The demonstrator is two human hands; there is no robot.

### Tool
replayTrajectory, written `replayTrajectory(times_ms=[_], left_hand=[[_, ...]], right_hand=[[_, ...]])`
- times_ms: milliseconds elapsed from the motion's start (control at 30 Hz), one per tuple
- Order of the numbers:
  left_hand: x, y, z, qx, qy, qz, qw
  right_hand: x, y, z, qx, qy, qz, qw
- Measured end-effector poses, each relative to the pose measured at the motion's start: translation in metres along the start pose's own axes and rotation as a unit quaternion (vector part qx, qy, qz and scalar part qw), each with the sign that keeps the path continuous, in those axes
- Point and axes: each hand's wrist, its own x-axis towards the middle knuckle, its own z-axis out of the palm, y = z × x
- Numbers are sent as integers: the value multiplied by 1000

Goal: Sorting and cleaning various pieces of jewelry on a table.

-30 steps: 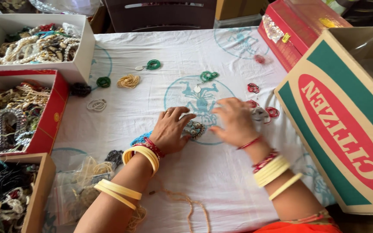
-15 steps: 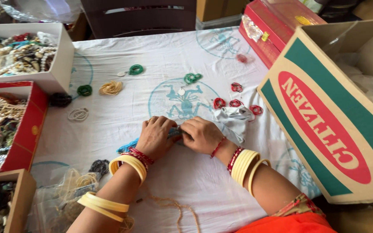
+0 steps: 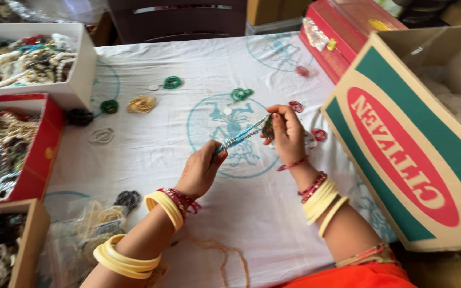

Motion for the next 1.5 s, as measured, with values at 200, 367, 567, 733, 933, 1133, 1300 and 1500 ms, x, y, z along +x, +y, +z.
replayTrajectory(times_ms=[200, 367, 567, 733, 933, 1133, 1300, 1500], left_hand=[[14, -43, 2, -228, 223, 28, 947], [14, 1, -20, -548, 286, 10, 786], [18, -4, -11, -686, 282, -130, 658], [16, -24, -1, -589, 220, -168, 759], [17, -43, 38, -412, 132, -134, 892], [5, -4, 27, -612, -18, -289, 736], [9, -9, 29, -666, 23, -325, 671], [8, -20, 32, -693, 43, -292, 658]], right_hand=[[-12, -29, 31, 70, -165, 108, 978], [-38, -9, 53, 90, -278, 145, 945], [-43, -35, 62, -62, -311, 101, 943], [-46, -60, 67, -181, -294, -66, 936], [-48, -69, 63, -171, -206, -134, 954], [-51, -72, 64, -226, -125, -249, 933], [-46, -72, 64, -311, -128, -374, 864], [-46, -71, 68, -340, -178, -376, 843]])
